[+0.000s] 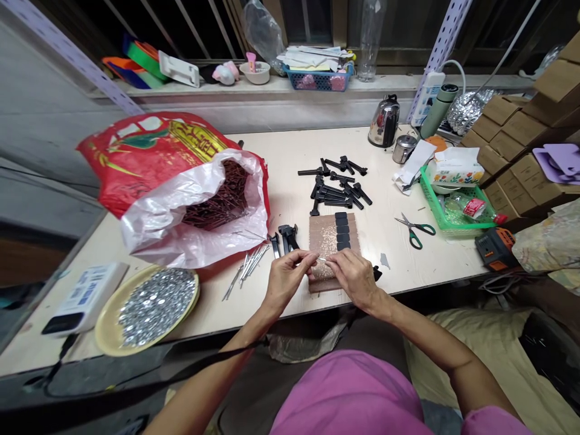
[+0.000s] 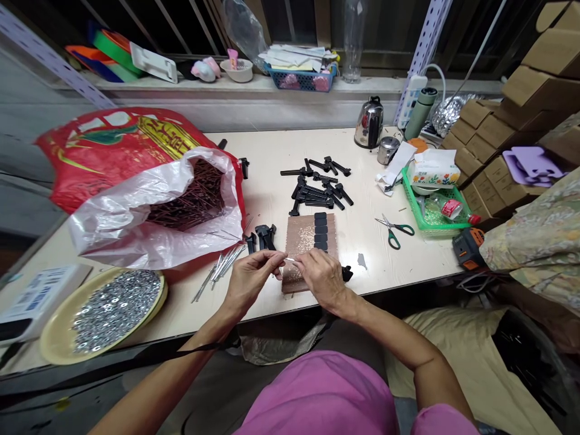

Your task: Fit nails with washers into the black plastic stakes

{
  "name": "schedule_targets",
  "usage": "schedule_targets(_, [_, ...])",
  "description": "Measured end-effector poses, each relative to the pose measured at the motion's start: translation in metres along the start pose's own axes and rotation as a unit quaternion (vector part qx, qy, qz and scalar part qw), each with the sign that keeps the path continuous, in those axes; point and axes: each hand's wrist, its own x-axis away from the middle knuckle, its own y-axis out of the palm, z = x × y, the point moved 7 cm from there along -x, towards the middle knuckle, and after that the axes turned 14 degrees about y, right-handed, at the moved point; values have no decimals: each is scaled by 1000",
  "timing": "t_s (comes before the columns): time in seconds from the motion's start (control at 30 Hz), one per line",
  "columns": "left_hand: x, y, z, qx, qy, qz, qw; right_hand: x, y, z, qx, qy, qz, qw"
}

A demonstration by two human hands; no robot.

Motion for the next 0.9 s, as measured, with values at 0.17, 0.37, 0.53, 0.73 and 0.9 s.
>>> schedule_targets(0.17, [-1,0,2,6,14,1,1000,-4,4,11,-89,81,-76,990])
schedule_targets(0.37, [-2,3,-1,27,-9,-7,1000,-5,19,22,-180,159,-159,958])
schedule_targets(0.53, [-2,4,-3,40,-25,-11,999,-7,15,20,-185,146,-115,965])
schedule_targets(0.73, [-2,3,-4,34,-22,-10,999,-2,11,12,-53,96,-86,990])
schedule_targets(0.9, [-1,5,-7,64,-52,-10,996,-6,19,21,-175,165,-138,961])
